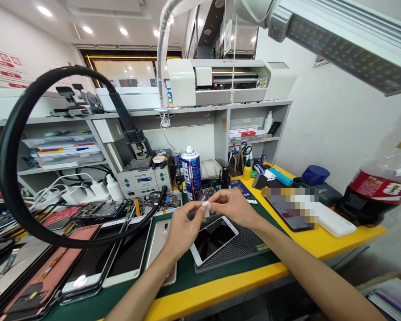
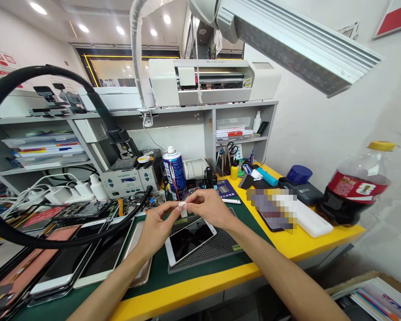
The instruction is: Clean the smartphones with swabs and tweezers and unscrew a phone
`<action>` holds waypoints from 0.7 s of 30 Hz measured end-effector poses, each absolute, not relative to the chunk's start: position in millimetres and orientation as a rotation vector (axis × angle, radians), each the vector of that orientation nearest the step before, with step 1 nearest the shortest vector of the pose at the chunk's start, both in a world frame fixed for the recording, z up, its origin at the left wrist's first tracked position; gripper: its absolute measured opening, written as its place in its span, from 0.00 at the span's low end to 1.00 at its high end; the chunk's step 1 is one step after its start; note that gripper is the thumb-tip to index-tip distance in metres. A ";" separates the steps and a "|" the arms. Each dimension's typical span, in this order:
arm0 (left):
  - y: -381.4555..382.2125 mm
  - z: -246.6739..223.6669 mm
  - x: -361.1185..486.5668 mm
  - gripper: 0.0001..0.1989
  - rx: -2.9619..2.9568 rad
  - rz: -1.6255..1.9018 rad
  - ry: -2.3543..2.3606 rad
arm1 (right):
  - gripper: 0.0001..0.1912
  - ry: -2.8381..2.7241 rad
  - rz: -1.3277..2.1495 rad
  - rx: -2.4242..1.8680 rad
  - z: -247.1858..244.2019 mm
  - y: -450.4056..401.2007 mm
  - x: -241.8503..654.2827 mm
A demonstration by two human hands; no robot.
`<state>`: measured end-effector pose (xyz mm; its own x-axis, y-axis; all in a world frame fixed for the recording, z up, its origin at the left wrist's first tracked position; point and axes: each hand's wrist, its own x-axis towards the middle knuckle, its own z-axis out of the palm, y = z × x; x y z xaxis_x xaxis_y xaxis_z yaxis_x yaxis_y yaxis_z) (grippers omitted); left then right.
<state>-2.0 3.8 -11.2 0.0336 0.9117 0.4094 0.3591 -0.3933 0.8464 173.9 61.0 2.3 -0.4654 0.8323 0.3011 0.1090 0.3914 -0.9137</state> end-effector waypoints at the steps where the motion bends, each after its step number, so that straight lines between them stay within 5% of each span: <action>1: 3.7 -11.2 -1.9 0.14 1.792 1.350 1.287 | 0.12 -1.839 1.135 -0.809 2.0 61.0 173.7; 21: 1.6 -11.5 -2.2 0.11 1.957 1.259 1.311 | 0.13 -1.843 1.114 -0.777 1.8 56.4 174.1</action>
